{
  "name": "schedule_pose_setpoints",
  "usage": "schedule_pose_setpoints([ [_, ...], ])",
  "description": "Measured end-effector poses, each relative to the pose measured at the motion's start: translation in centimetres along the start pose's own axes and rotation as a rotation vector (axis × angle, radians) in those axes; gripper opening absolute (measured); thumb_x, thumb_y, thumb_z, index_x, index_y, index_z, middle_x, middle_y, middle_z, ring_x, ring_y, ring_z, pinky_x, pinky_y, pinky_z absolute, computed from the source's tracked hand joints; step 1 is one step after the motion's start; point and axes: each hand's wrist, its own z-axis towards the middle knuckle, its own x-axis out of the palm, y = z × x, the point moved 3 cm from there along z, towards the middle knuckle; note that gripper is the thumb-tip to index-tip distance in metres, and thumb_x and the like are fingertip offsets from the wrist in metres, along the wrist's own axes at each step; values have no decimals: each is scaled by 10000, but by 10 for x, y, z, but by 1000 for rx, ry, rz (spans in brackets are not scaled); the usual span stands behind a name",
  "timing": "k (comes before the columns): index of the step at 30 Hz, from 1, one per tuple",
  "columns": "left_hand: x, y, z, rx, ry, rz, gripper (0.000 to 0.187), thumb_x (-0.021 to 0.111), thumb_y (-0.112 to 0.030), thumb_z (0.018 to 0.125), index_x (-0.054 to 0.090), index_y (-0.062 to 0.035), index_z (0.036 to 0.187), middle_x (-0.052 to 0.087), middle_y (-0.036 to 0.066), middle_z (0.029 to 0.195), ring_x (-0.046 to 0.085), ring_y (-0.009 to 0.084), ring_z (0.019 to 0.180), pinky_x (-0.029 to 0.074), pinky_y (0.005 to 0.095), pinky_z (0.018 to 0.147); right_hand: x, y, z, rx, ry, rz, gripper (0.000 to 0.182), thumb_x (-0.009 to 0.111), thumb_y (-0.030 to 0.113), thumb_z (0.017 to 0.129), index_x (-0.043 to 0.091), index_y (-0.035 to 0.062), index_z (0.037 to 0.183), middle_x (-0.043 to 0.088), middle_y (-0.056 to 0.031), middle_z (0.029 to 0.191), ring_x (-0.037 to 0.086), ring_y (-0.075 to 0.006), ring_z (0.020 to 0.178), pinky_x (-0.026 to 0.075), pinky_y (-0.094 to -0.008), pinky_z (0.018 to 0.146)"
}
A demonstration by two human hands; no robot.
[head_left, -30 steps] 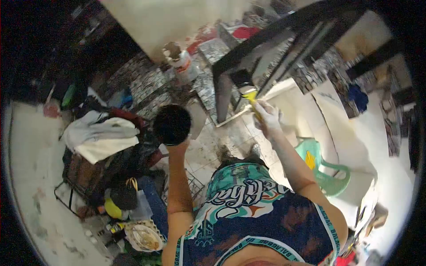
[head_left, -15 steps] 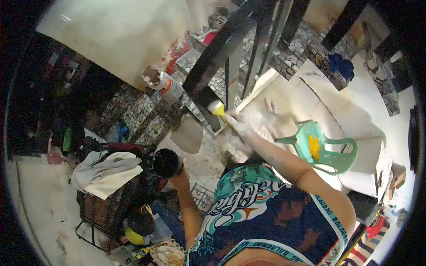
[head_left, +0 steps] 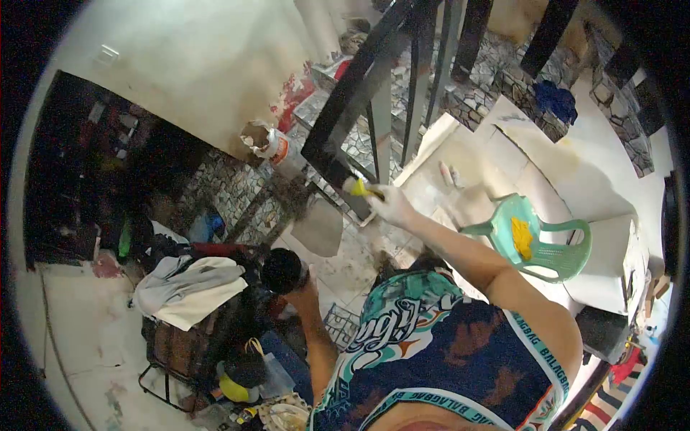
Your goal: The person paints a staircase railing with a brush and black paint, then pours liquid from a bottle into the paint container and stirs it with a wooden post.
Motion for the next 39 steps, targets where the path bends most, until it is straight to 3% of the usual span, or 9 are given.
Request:
schedule_pose_setpoints([
  [4,6,-8,11,6,-14,-498,537,844,-275,810,658,0,1232,671,155,1289,642,353,1165,466,517,1032,-35,68,8,28,31,-122,289,640,192,964,704,-22,1147,729,-226,936,729,-238,863,544,-372,764],
  [6,52,38,-8,490,-76,231,535,853,-247,800,655,9,1227,683,145,1262,648,343,1144,470,491,1032,-28,63,11,-139,-86,-132,286,633,163,955,687,-21,1168,705,-237,933,703,-349,821,537,-438,751],
  [9,43,3,2,386,-99,258,531,866,-212,787,656,15,1219,701,141,1213,653,325,1123,473,456,1031,-19,47,7,-246,74,-354,274,632,120,931,660,-20,1165,667,-236,871,640,-443,843,529,-492,787],
  [14,17,-33,9,-171,12,-509,429,858,-225,793,706,8,1119,725,140,1151,668,318,1094,476,456,1018,-17,69,4,-367,17,-423,278,599,111,935,640,-6,1183,661,-251,947,645,-441,886,518,-510,814],
  [21,3,-45,13,361,-114,-51,294,845,-190,811,700,-4,987,733,95,1065,704,267,970,500,441,961,-17,87,7,-463,-35,-479,185,587,116,932,643,5,1068,648,-252,881,634,-449,858,504,-522,765],
  [24,7,-41,6,99,40,-318,297,811,-98,828,673,-9,1076,726,89,1089,697,225,1015,516,407,924,-22,66,17,-277,190,-523,255,602,98,922,644,30,1165,649,-248,906,634,-445,850,507,-514,768],
  [28,34,-14,-11,105,-39,-362,421,800,-35,822,617,-11,1201,699,110,1149,670,221,1094,524,373,928,-23,96,13,-395,-19,-458,213,598,84,899,666,15,1088,666,-246,905,636,-455,877,502,-523,775],
  [33,41,-6,-10,-441,-37,-1347,517,794,42,794,584,2,1265,668,147,1228,638,248,1161,524,395,969,-27,67,22,-227,289,-590,245,599,56,877,692,-22,1090,677,-277,957,660,-451,907,513,-514,828],
  [39,17,-17,-4,-49,-57,-489,378,819,-30,794,665,-3,1138,703,138,1154,653,279,1127,527,449,956,-105,24,64,-244,-276,-328,294,588,49,985,671,42,1267,722,-130,1041,689,-203,938,536,-333,811],
])
